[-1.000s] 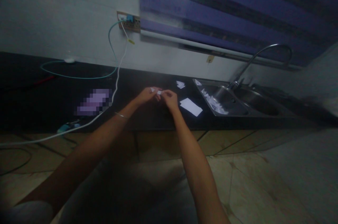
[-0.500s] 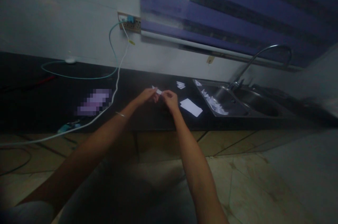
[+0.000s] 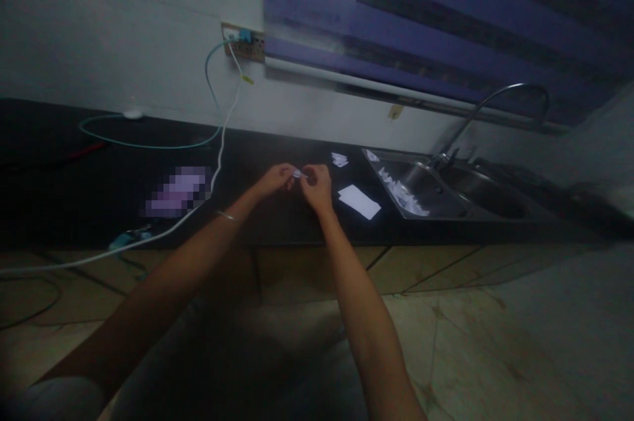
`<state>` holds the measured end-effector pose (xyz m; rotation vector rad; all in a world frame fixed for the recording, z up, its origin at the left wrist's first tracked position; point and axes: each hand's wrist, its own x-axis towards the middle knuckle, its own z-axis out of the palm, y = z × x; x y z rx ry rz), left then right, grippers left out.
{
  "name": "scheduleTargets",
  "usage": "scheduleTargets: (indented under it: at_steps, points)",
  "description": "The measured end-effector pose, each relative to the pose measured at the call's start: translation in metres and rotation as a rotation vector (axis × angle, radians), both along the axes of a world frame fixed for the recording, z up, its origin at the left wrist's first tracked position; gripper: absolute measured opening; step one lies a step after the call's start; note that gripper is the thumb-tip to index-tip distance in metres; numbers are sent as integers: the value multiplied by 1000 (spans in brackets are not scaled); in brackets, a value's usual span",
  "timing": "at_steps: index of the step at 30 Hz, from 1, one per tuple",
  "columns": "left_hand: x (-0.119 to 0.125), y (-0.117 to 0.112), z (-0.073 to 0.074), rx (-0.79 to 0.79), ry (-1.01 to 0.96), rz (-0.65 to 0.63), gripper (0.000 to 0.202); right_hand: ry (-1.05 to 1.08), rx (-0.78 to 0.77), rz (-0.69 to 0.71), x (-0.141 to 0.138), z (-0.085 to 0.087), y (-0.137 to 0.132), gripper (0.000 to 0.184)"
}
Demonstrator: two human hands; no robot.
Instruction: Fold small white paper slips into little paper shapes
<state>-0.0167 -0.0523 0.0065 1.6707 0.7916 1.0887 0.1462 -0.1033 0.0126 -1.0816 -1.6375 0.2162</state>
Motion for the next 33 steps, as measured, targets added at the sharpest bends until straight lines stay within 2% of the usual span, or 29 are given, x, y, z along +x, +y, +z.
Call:
scheduleTargets:
  at_steps: [5,11,15,23,29,33]
  points:
    - [3,-1,-5,92,68,-5,21,-137,16,10,-2,0,-2,12]
    - [2,-3,-7,193,161,-11,26,-64,-36,-40,1,-3,4,6]
    - [1,-5,-8,214,213,0,30,-77,-94,-5,3,-8,10,9]
    - [0,-8,-5,257,279,18,32,-177,-60,-49,3,-9,9,11]
    - [0,-5,-6,234,266,-8,35,-312,-73,-132,4,-11,8,14]
    - [1,-3,-9,126,195,-73,40,-393,-84,-174,2,-9,4,18]
